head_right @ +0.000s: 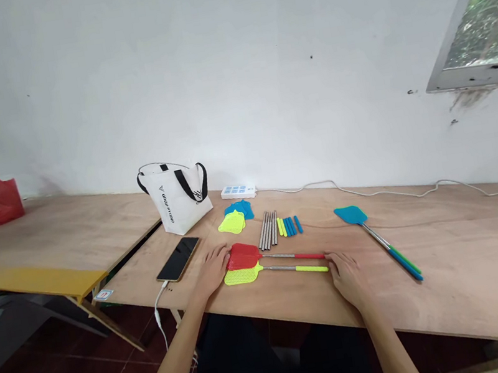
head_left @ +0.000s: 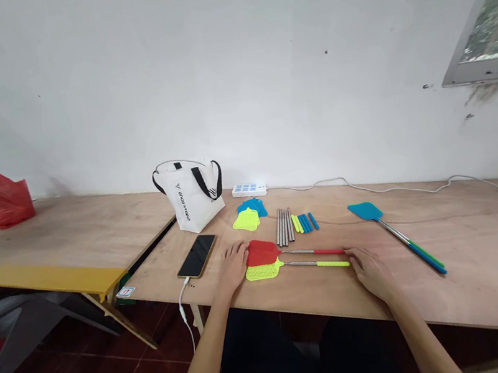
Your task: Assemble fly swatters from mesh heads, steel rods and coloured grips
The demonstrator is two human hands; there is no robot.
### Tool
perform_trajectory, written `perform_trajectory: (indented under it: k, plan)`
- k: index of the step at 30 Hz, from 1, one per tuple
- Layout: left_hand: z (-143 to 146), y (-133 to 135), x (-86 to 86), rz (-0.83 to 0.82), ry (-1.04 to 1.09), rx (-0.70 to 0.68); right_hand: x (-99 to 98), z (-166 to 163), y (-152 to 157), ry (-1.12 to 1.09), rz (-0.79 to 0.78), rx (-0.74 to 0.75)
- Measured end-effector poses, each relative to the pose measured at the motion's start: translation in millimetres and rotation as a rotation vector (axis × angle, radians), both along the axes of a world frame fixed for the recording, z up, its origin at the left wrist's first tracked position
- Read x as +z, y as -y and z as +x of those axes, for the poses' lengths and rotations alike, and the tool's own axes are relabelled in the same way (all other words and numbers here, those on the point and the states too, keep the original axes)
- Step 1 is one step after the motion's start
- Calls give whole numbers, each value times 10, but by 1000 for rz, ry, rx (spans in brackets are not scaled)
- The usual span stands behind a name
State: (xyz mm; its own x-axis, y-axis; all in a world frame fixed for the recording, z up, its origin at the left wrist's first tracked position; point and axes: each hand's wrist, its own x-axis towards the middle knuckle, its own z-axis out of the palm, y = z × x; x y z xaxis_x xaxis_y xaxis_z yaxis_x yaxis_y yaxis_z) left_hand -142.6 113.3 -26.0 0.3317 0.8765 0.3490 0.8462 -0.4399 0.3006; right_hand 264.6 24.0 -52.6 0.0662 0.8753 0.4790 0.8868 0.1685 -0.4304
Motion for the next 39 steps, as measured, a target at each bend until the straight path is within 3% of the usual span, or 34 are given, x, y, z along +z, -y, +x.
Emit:
perform_trajectory:
  k: [39]
  plan:
    - [32,-19,-26,17,20,14,-46,6,-38,10,11,-31]
